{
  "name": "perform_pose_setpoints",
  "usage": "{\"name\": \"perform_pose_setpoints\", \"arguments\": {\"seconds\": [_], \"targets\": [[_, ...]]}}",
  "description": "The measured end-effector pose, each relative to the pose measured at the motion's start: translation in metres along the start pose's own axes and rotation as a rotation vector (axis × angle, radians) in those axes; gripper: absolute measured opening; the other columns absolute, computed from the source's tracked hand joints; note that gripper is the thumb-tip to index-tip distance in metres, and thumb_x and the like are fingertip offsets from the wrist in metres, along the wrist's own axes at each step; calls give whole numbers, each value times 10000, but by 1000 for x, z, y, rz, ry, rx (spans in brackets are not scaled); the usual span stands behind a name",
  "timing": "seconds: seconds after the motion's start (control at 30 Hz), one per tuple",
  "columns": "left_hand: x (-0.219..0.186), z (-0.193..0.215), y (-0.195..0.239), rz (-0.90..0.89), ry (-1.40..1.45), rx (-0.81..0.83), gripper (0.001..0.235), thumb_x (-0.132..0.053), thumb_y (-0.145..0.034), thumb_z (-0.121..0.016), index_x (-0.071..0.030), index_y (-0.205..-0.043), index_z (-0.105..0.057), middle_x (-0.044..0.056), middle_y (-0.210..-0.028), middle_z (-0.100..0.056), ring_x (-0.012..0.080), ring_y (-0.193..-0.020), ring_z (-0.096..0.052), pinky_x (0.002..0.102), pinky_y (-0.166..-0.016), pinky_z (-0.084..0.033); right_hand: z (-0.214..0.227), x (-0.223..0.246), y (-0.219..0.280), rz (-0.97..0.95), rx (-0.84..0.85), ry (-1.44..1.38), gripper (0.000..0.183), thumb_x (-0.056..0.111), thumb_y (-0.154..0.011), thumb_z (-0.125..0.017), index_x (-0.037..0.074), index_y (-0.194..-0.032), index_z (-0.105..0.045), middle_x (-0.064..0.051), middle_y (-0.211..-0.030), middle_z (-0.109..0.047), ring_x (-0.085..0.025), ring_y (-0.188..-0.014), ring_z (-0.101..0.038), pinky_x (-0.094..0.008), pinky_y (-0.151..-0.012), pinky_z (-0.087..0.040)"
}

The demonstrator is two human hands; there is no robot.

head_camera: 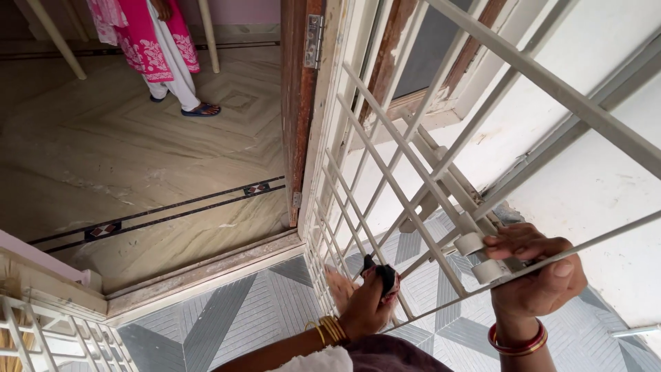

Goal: Cleaning a metal safety gate with a cloth.

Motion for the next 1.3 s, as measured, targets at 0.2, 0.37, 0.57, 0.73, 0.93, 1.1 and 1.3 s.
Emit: {"name": "perform_pose_setpoints", "arguments": {"seconds": [0.2,0.37,0.57,0.73,0.93,1.1,1.3], "targets": [[34,24,-52,385,137,24,433,-82,-982,-498,-58,-1408,-421,161,-1238,-615,290,-933,-739,341,-682,-605,-2,2,0,40,11,-1,517,412,-1229,-401,32,-899,-516,-185,-681,-633,-276,-670,-697,-379,-751,-592],[168,31,-118,428,-254,-372,524,-80,-902,-607,143,-1316,-375,318,-1232,-511,456,-1072,-623,495,-889,-570,-3,4,0,50,34,-25,497,392,-1225,-404,23,-919,-536,-200,-702,-647,-281,-692,-706,-396,-777,-621],[105,23,-91,501,-179,-56,431,-100,-912,-559,76,-1282,-425,281,-1227,-553,404,-1120,-598,492,-977,-497,3,4,3,12,42,-22,526,403,-1256,-409,34,-898,-519,-194,-718,-652,-287,-740,-719,-418,-862,-619],[103,-37,-1,18,-248,-133,548,-116,-1001,-595,203,-1348,-315,382,-1247,-459,470,-1148,-516,535,-1017,-439,1,0,2,14,9,17,532,415,-1248,-405,39,-885,-510,-187,-697,-638,-286,-720,-714,-422,-835,-626],[62,-5,-20,315,-36,209,254,-178,-913,-651,-18,-1111,-638,194,-1072,-646,330,-977,-675,442,-912,-540,-1,3,0,9,6,14,519,423,-1230,-397,24,-926,-531,-189,-687,-630,-296,-707,-712,-415,-770,-627],[41,0,-26,291,-51,196,325,-167,-850,-688,-29,-1139,-628,196,-1096,-643,342,-1009,-660,452,-925,-527,-1,3,3,8,4,13,531,416,-1253,-396,41,-892,-502,-190,-708,-639,-293,-727,-709,-402,-816,-600],[51,-33,-7,208,-139,305,359,-104,-860,-670,39,-1184,-615,266,-1283,-562,382,-1077,-634,484,-939,-506,-9,11,3,-11,-17,36,522,425,-1231,-399,36,-902,-512,-174,-691,-638,-283,-717,-698,-387,-792,-583]]}}
Point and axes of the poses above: each hand's wrist, its own y-axis away from the middle knuckle, its own z-axis out of the back of the hand, x = y × z, the point moved 2 cm from there along -y, towards the middle knuckle
